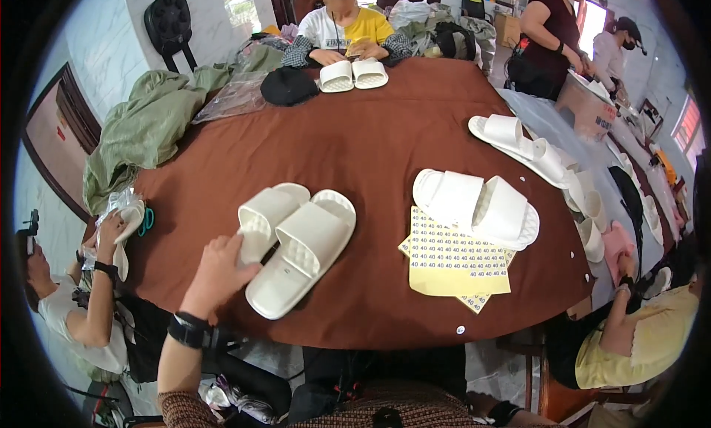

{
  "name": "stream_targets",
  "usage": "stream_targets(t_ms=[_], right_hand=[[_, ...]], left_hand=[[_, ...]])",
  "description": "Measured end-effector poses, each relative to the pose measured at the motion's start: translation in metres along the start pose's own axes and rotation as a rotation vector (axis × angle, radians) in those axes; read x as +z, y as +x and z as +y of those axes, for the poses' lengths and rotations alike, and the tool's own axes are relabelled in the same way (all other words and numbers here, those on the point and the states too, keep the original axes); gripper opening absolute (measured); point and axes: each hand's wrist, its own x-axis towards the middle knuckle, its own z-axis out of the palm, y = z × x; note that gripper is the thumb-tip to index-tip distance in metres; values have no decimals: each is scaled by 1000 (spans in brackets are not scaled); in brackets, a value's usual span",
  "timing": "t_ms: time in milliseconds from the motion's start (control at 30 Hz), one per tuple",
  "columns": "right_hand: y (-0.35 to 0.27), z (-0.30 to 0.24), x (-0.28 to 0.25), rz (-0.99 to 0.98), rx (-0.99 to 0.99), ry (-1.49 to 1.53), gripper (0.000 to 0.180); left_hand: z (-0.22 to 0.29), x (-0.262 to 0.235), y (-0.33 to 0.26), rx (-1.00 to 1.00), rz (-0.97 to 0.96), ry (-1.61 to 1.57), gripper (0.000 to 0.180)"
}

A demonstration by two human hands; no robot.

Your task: Inspecting, assembling, and applying labels to white and pink slippers in a manufacturing setting.

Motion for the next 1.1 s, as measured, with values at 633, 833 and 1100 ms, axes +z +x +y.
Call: stream_targets(t_ms=[633, 833, 1100], right_hand=[[2, 26, -41, 481, -126, -6, 48], [-15, 57, -79, 376, -213, -143, 46], [-52, 101, -141, 208, -302, -378, 43]], left_hand=[[30, 21, -90, -281, 423, -368, 19], [-63, 39, -207, -912, 457, -604, 21], [-115, 209, -426, -1122, -512, -1225, 35]])
